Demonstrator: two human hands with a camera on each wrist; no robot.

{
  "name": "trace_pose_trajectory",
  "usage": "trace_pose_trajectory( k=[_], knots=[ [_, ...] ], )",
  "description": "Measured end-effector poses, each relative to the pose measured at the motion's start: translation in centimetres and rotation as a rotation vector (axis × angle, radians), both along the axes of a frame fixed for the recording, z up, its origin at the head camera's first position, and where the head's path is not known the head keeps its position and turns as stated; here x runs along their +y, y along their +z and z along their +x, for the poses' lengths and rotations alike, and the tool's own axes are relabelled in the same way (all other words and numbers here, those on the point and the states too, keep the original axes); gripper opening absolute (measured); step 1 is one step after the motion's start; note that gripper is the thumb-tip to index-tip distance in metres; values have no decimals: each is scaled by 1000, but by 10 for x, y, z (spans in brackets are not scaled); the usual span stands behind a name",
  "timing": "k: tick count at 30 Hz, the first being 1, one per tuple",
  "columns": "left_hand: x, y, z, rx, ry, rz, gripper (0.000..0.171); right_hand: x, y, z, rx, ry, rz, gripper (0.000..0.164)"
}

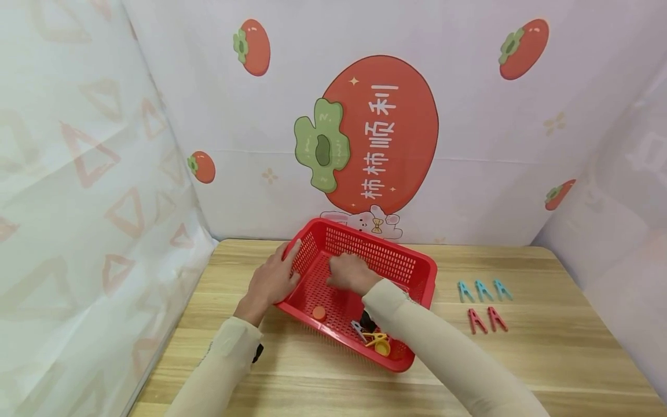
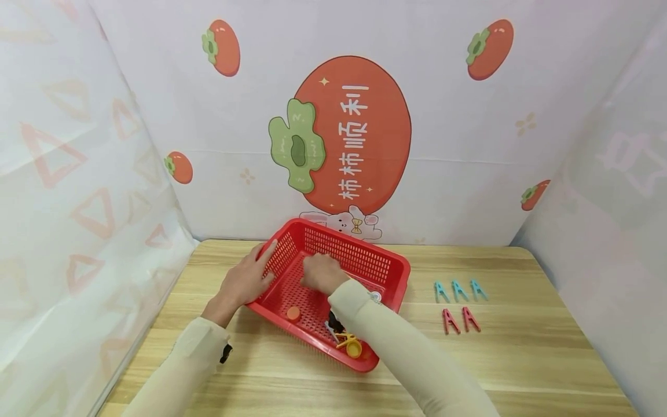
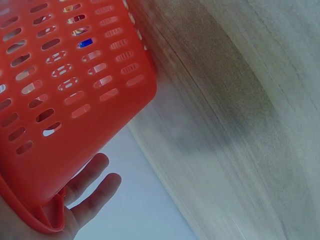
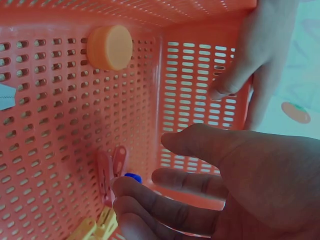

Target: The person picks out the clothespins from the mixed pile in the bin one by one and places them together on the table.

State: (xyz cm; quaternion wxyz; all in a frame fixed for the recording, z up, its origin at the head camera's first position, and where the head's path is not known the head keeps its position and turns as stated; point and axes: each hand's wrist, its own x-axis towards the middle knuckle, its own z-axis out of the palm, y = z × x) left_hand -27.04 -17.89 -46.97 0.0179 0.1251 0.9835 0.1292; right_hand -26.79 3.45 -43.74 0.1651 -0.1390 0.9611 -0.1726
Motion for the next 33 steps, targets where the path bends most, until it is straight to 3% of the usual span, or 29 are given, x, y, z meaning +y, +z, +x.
trace_pose_trajectory(
  k=[7,17,23,33],
  knots=[
    [1,-1,0,4,3,5,85,-3,-9,-3,-29,-2,20,16],
    [0,-1,-1,0,5,3,85,-6,-21,-5,-29,11,42,31],
    [1,-2,-1,-6,9,2,85,-8,-20,-1,-34,13,32,30],
    [0,-2,-2,4,3,-4,85,-9,-27,-4,-2,37,119,16]
  ],
)
